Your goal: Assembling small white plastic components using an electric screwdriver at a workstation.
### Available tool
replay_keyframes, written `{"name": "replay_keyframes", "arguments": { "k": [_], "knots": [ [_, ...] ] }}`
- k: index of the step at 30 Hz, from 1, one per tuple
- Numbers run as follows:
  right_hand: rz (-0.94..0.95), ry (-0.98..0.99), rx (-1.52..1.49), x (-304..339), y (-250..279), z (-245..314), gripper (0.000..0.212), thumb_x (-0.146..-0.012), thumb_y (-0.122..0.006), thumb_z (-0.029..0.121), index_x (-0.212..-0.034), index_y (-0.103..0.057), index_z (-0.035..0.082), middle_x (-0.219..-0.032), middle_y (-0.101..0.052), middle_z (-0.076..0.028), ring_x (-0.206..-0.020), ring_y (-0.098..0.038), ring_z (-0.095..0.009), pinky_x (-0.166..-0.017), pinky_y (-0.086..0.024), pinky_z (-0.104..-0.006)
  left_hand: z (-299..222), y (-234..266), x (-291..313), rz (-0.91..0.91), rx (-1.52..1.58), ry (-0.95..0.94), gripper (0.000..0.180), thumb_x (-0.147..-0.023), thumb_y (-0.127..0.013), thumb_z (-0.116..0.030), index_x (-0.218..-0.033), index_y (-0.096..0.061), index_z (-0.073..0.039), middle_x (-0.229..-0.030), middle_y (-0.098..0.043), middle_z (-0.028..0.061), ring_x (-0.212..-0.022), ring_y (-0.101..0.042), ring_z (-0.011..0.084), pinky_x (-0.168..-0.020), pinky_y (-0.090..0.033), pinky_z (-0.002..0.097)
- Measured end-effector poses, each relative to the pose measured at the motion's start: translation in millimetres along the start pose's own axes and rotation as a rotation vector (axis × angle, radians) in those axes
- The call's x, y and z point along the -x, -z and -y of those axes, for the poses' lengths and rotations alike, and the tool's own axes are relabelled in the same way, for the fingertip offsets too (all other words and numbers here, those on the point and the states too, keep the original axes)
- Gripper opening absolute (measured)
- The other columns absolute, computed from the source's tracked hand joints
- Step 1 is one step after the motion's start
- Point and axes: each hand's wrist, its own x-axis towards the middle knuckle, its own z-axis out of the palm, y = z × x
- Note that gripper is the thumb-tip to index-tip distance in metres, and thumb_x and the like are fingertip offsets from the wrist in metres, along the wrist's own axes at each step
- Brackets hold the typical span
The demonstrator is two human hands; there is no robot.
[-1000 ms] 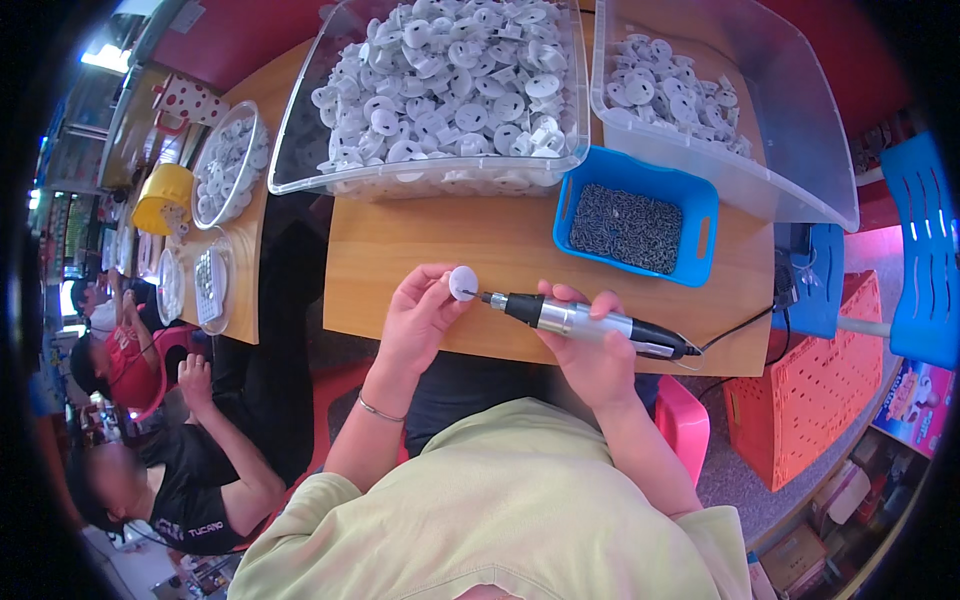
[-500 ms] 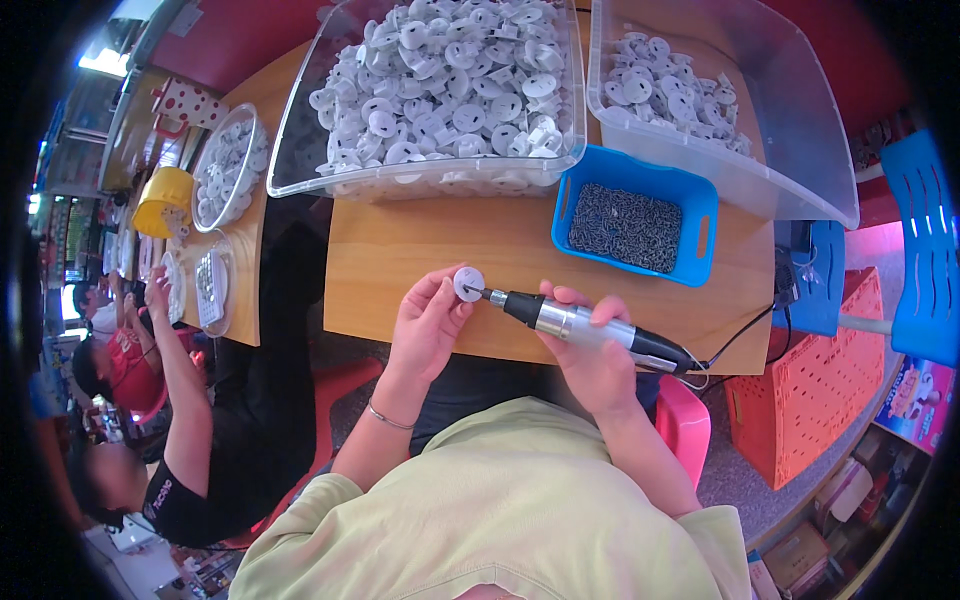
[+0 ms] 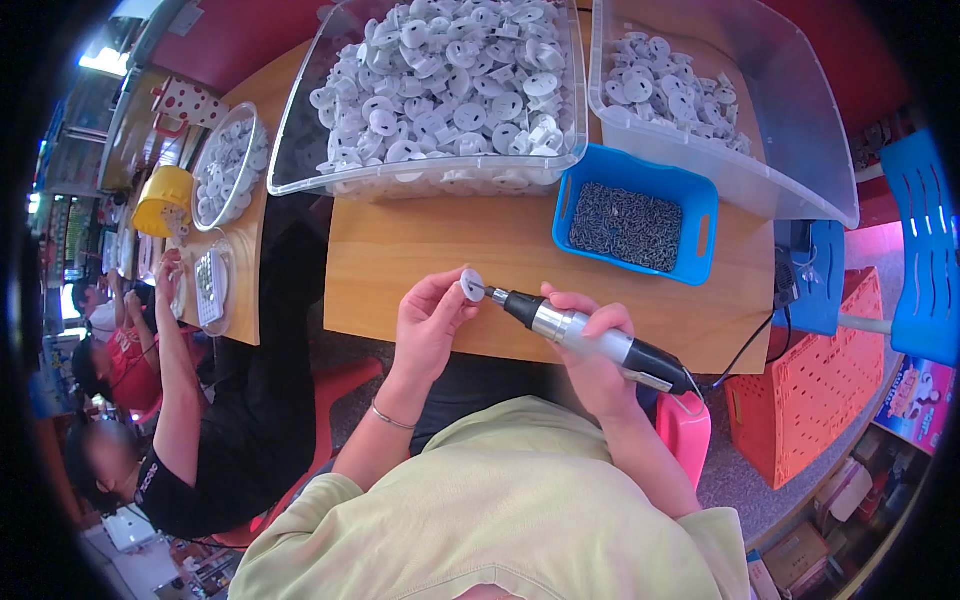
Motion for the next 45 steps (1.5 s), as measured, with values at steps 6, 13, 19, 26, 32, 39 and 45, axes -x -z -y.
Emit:
{"name": "replay_keyframes", "arguments": {
  "k": [6, 13, 19, 26, 32, 39, 45],
  "knots": [
    [0.01, 0.014, 0.017, 2.2, 1.8, 2.8, 0.016, -0.085, -0.057, 0.005, -0.087, -0.046, 0.017, -0.12, -0.049, -0.014, -0.125, -0.036, -0.033, -0.097, -0.039, -0.0384, 0.6, -3.0, -0.1, 0.0, -0.069, -0.014, 0.021, -0.088, -0.055, -0.007, -0.107, -0.058, 0.002, -0.093, -0.063, 0.0065, -0.081, -0.059, 0.0092, -0.072, -0.05, 0.0208],
    [-0.012, -0.006, 0.028, 1.9, 2.3, 5.3, 0.017, -0.084, -0.057, 0.005, -0.088, -0.046, 0.017, -0.119, -0.049, -0.014, -0.125, -0.035, -0.034, -0.097, -0.038, -0.0404, 1.0, -0.6, 0.4, 0.013, -0.063, 0.005, 0.022, -0.087, -0.056, -0.006, -0.107, -0.058, 0.003, -0.093, -0.063, 0.0067, -0.081, -0.059, 0.0097, -0.073, -0.051, 0.0213],
    [0.036, 0.004, 0.045, 1.4, 12.7, 6.1, 0.028, -0.081, -0.062, 0.03, -0.092, -0.041, 0.015, -0.122, -0.044, -0.016, -0.128, -0.031, -0.036, -0.1, -0.04, -0.0434, 1.2, 3.2, -1.0, 0.062, -0.076, 0.027, 0.023, -0.087, -0.055, -0.006, -0.108, -0.057, 0.003, -0.093, -0.063, 0.0065, -0.08, -0.059, 0.0094, -0.073, -0.051, 0.0215],
    [-0.009, -0.008, -0.016, 3.0, 10.3, 8.2, 0.024, -0.083, -0.059, 0.028, -0.092, -0.041, 0.015, -0.121, -0.046, -0.017, -0.127, -0.032, -0.037, -0.098, -0.041, -0.0449, -1.1, 4.1, -0.6, 0.101, -0.086, 0.033, 0.022, -0.088, -0.055, -0.006, -0.108, -0.057, 0.002, -0.092, -0.063, 0.0049, -0.08, -0.059, 0.0084, -0.073, -0.05, 0.0213],
    [-0.019, -0.04, -0.055, 1.4, 13.8, 14.5, 0.024, -0.083, -0.058, 0.027, -0.092, -0.041, 0.014, -0.12, -0.046, -0.017, -0.127, -0.032, -0.037, -0.097, -0.042, -0.0464, 0.4, 5.1, -0.3, 0.156, -0.157, -0.007, 0.02, -0.088, -0.055, -0.006, -0.106, -0.058, 0.001, -0.091, -0.061, 0.003, -0.08, -0.058, 0.0075, -0.074, -0.049, 0.0211],
    [-0.045, -0.064, -0.091, 0.7, 13.6, 16.7, 0.023, -0.082, -0.059, 0.025, -0.092, -0.043, 0.013, -0.118, -0.048, -0.018, -0.126, -0.033, -0.037, -0.097, -0.042, -0.0464, 1.7, 5.4, -0.2, 0.189, -0.194, -0.042, 0.019, -0.088, -0.054, -0.004, -0.106, -0.059, 0.001, -0.095, -0.059, 0.0033, -0.082, -0.057, 0.0082, -0.074, -0.049, 0.0215],
    [-0.039, -0.06, -0.098, -0.6, 14.3, 16.7, 0.023, -0.082, -0.06, 0.025, -0.092, -0.043, 0.013, -0.117, -0.048, -0.018, -0.125, -0.034, -0.036, -0.097, -0.042, -0.0466, 1.2, 5.5, -1.1, 0.195, -0.195, -0.035, 0.018, -0.088, -0.054, -0.003, -0.105, -0.059, 0.001, -0.097, -0.058, 0.0038, -0.085, -0.057, 0.009, -0.075, -0.05, 0.0224]
  ]
}}
